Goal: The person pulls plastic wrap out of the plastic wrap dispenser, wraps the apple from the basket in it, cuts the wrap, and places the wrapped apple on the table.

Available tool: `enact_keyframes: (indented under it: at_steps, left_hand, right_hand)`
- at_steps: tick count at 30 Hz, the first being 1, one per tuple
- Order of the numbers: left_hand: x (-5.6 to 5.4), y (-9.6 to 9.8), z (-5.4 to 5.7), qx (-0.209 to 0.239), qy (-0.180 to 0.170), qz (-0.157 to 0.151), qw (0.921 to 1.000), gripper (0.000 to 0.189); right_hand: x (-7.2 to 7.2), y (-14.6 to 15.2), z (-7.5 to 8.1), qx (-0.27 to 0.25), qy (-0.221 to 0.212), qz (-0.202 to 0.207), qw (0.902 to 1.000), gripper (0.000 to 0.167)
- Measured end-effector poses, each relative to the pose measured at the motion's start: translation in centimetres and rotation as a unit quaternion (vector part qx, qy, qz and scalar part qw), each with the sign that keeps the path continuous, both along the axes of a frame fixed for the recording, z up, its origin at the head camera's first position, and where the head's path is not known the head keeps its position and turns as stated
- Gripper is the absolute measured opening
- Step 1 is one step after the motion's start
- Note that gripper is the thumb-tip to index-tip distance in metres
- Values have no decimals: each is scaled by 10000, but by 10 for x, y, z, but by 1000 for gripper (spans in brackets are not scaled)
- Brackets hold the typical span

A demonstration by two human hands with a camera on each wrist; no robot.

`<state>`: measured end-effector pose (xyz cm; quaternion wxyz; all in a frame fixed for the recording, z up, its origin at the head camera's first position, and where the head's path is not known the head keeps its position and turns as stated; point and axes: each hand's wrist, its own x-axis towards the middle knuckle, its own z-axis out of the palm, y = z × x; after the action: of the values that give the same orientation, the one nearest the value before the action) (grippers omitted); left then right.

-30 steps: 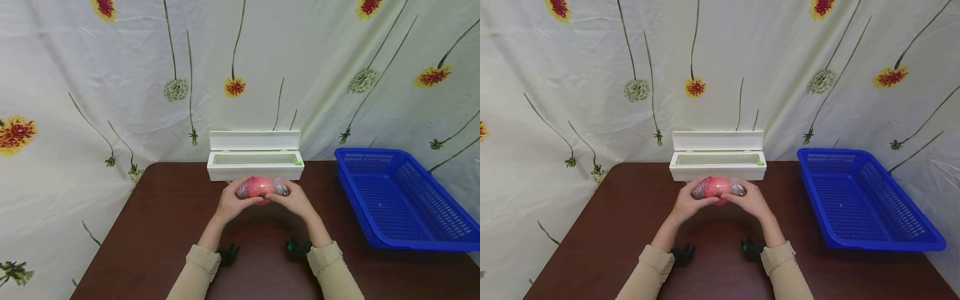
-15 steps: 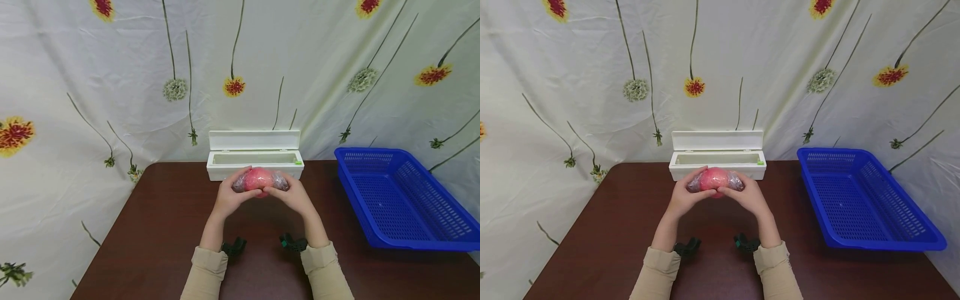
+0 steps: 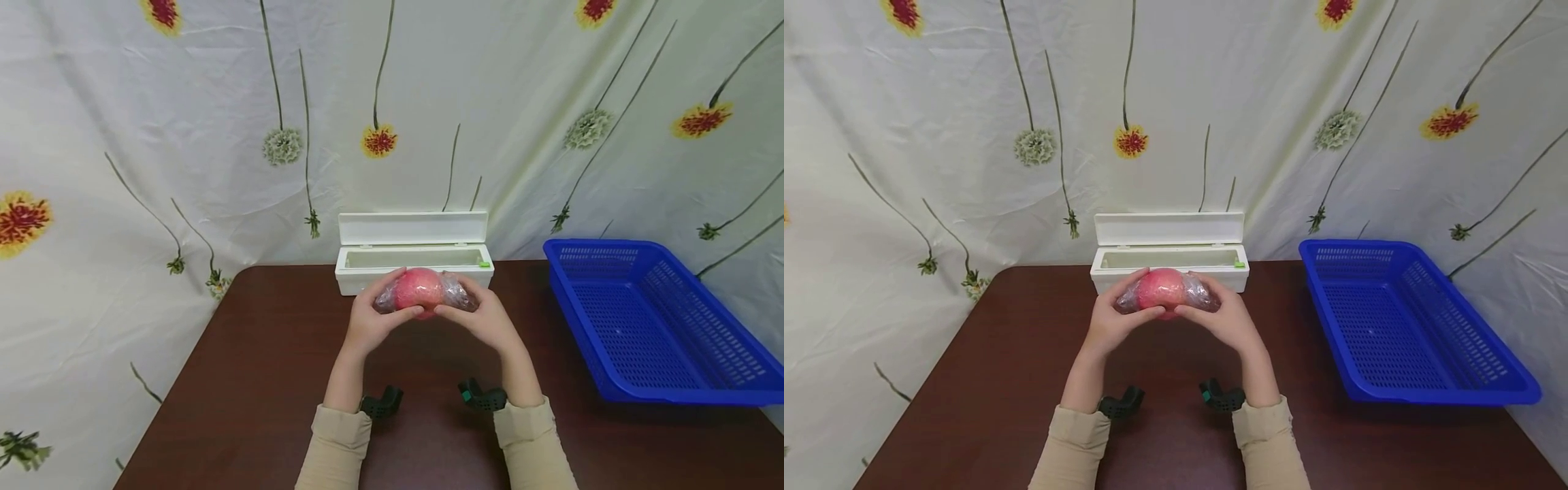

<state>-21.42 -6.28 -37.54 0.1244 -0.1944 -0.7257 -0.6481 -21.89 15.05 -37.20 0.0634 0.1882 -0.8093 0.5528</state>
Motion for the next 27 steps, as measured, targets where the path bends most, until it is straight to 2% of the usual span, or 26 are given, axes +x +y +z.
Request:
enact_keyframes:
  at_steps: [5, 7, 17, 22, 27]
  left_hand:
    - [14, 0, 19, -61, -5, 198, 9998, 59]
    - [16, -2, 21, -73, -3, 230, 9997, 59]
    - [17, -7, 21, -184, -73, 376, 9991, 58]
    - [17, -7, 22, -238, -22, 410, 9989, 59]
    - [17, -6, 22, -269, -35, 411, 9988, 59]
  right_hand:
    - [18, -1, 22, -38, 137, -121, 9998, 53]
    - [22, -1, 26, -134, 205, -186, 9995, 50]
    - [26, 1, 28, -684, 586, -492, 9947, 35]
    - [28, 1, 30, -747, 715, -720, 9920, 32]
    - [29, 1, 31, -711, 771, -713, 9919, 29]
